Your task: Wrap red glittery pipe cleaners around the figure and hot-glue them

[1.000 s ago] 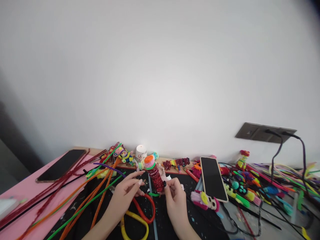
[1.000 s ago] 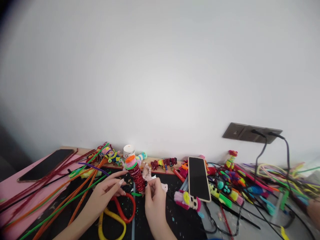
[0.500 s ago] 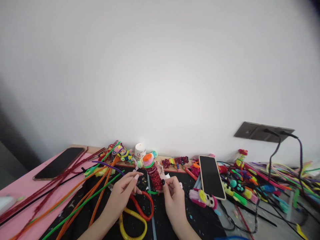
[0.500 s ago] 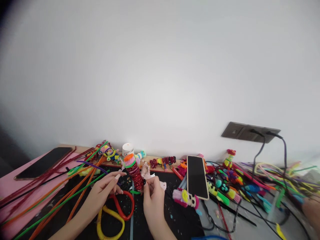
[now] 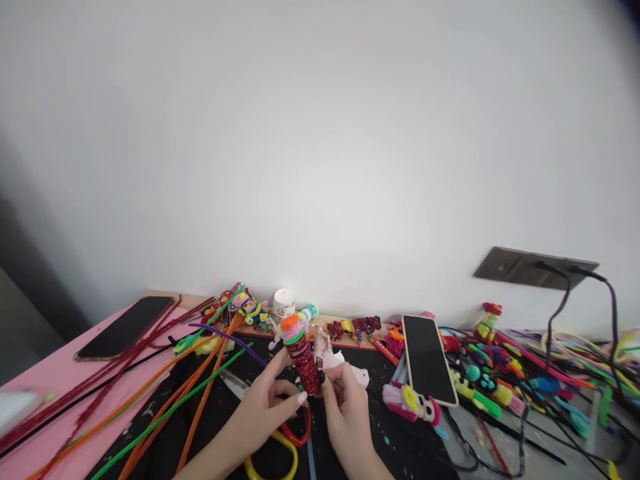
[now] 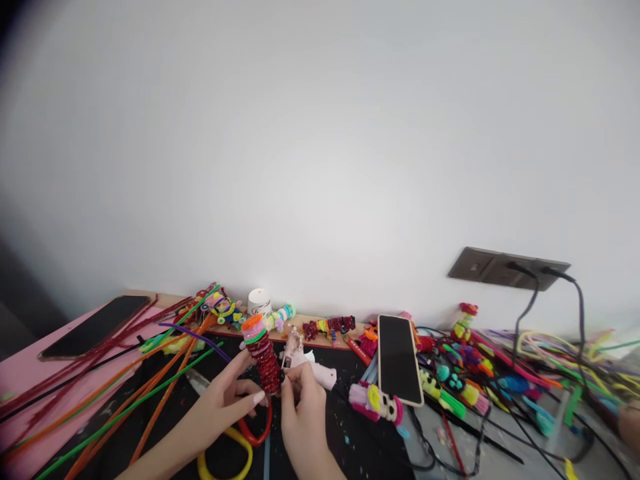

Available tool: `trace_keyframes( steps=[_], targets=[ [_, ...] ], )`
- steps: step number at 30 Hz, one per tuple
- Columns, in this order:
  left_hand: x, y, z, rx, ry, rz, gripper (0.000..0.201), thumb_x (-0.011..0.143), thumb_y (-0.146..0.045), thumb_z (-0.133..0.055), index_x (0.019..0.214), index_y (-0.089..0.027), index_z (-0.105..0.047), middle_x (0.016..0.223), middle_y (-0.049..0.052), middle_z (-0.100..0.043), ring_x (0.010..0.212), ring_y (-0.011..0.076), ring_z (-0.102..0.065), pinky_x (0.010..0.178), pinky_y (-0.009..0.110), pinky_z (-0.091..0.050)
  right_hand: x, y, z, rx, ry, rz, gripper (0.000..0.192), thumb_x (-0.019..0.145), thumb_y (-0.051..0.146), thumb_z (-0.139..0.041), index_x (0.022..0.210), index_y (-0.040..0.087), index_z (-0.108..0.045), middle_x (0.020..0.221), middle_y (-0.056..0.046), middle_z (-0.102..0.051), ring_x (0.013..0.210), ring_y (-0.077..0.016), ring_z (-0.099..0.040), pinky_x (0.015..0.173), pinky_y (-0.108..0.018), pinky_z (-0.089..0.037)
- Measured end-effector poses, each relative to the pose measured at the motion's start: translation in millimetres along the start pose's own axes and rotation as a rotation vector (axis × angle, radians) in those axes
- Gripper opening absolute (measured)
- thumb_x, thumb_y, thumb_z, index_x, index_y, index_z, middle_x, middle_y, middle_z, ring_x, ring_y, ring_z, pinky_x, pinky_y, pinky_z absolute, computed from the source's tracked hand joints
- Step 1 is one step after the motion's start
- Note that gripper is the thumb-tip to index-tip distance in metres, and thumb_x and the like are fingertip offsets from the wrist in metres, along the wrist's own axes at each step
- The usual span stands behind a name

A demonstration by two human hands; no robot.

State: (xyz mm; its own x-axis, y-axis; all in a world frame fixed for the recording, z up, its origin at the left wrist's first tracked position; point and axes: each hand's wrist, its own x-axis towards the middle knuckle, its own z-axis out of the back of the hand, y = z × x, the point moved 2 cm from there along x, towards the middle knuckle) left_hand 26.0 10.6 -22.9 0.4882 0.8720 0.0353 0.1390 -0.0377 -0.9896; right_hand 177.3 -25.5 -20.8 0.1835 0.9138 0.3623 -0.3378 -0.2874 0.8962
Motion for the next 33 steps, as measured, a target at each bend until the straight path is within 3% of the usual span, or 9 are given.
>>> trace_keyframes(
  steps=[8, 12, 23, 30, 33],
  targets=[
    [-2.3, -4.3, -1.8, -0.024, 0.023, 0.022, 0.077, 0.077, -0.029, -0.063, 0.141, -0.036, -0.02, 0.149, 0.011, -0.024, 0.073, 0.0117, -0.057, 0.057, 0.024, -0.048, -1.9, 8.5, -0.9, -0.03, 0.092, 0.069, 0.014, 0.09, 0.021, -0.042, 0.077, 0.021, -0.048, 0.069, -0.003, -0.061, 0.059, -0.0156, -0.058, 0.056, -0.025, -0.046],
    [-1.0, -4.0, -1.9, -0.048, 0.034, 0.016, 0.076, 0.077, -0.027, -0.063, 0.141, -0.033, -0.022, 0.146, 0.013, -0.029, 0.077, 0.0133, -0.058, 0.057, 0.025, -0.049, -3.6, 11.4, -0.3, -0.055, 0.114, 0.104, 0.014, 0.09, 0.019, -0.041, 0.077, 0.021, -0.047, 0.07, -0.003, -0.061, 0.06, -0.0156, -0.058, 0.056, -0.024, -0.045],
    [-1.7, 0.0, -2.6, -0.149, 0.08, 0.029, 0.075, 0.077, -0.025, -0.065, 0.14, -0.034, -0.025, 0.146, 0.011, -0.03, 0.083, 0.0142, -0.059, 0.065, 0.027, -0.05, -7.0, 6.5, -0.1, -0.106, 0.136, 0.137, 0.012, 0.09, 0.015, -0.041, 0.081, 0.02, -0.048, 0.07, -0.002, -0.059, 0.061, -0.0152, -0.057, 0.057, -0.023, -0.044],
    [-0.3, 1.9, -1.1, -0.116, 0.077, 0.032, 0.074, 0.076, -0.028, -0.066, 0.139, -0.03, -0.027, 0.142, 0.012, -0.039, 0.087, 0.0155, -0.059, 0.077, 0.032, -0.05, -7.6, 5.4, -0.9, -0.101, 0.115, 0.128, 0.011, 0.089, 0.017, -0.042, 0.08, 0.021, -0.048, 0.07, -0.002, -0.059, 0.059, -0.0156, -0.057, 0.056, -0.024, -0.044],
    [-0.5, 2.1, -1.9, -0.092, 0.075, 0.042, 0.075, 0.076, -0.03, -0.066, 0.14, -0.029, -0.027, 0.142, 0.012, -0.039, 0.092, 0.018, -0.059, 0.072, 0.029, -0.051, -6.6, 6.2, -1.5, -0.095, 0.112, 0.125, 0.012, 0.089, 0.016, -0.042, 0.08, 0.021, -0.047, 0.068, -0.001, -0.059, 0.058, -0.0151, -0.057, 0.054, -0.023, -0.044]
  ],
)
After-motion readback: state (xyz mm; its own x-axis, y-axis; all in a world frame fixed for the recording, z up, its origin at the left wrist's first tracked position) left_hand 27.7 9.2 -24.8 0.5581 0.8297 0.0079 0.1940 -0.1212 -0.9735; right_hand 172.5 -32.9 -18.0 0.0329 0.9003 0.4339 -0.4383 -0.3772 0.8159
